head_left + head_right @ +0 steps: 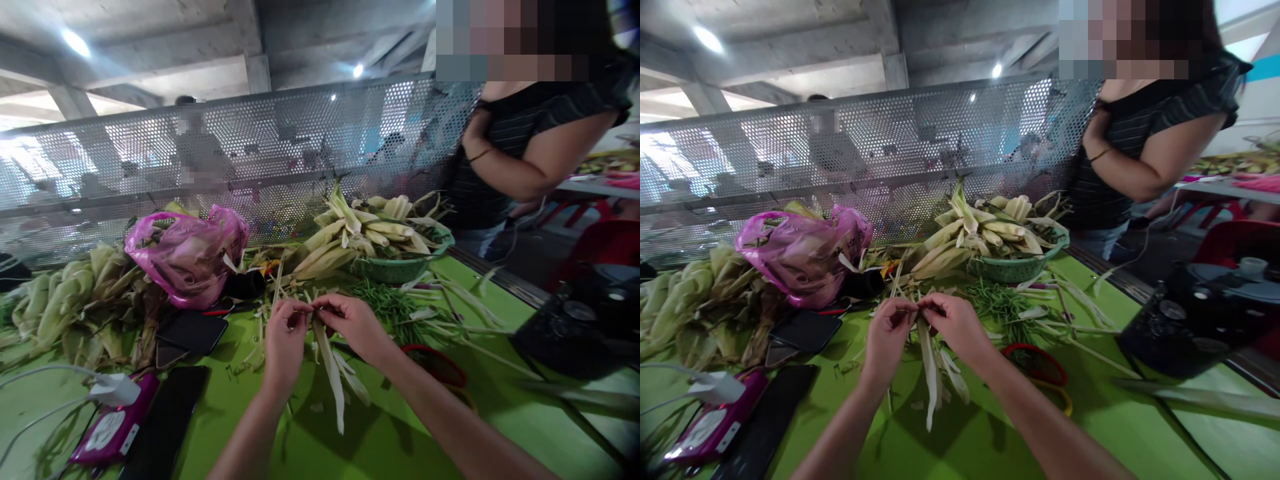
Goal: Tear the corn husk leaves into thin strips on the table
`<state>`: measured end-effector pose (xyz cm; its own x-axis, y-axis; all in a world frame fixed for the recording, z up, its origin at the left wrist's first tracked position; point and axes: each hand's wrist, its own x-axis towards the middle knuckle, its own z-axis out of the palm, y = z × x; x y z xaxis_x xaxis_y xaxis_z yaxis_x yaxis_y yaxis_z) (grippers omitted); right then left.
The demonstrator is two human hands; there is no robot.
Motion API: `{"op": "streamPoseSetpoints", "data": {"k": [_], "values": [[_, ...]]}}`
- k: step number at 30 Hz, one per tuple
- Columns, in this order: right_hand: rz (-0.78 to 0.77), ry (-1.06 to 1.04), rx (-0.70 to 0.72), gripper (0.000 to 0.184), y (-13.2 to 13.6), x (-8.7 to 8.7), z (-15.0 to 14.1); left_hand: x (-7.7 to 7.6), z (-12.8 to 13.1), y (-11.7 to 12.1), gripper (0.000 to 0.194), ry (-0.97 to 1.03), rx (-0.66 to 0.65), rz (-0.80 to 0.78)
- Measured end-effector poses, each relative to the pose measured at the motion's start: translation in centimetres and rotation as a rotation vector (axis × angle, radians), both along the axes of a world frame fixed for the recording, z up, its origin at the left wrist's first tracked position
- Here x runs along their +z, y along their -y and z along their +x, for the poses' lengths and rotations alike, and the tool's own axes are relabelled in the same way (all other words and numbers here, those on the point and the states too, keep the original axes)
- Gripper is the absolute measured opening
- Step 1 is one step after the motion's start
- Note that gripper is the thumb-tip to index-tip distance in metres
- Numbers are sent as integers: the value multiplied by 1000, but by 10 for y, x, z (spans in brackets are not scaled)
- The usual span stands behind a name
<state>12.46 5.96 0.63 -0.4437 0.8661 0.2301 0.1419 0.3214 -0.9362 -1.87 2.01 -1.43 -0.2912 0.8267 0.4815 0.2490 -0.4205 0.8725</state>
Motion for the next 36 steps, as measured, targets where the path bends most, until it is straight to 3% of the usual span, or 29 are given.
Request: {"op": "streamPoseSetpoints", "data": {"k": [6,11,20,27,33,36], "values": [[-133,-68,68,18,-2,4,0,-2,-1,-1,18,-29,-40,31],[-158,-87,63,16,-5,0,2,-6,-3,-3,17,-22,-70,19],[-82,-98,14,6,-4,-6,0,2,8,3,8,200,-126,-139],[201,133,-120,4,3,1,5,2,7,4,13,138,-38,-186],[60,37,-78,9,5,7,7,3,2,3,14,108,-7,-168],[106,93,-88,13,4,7,5,4,2,4,13,108,-6,-168]]}}
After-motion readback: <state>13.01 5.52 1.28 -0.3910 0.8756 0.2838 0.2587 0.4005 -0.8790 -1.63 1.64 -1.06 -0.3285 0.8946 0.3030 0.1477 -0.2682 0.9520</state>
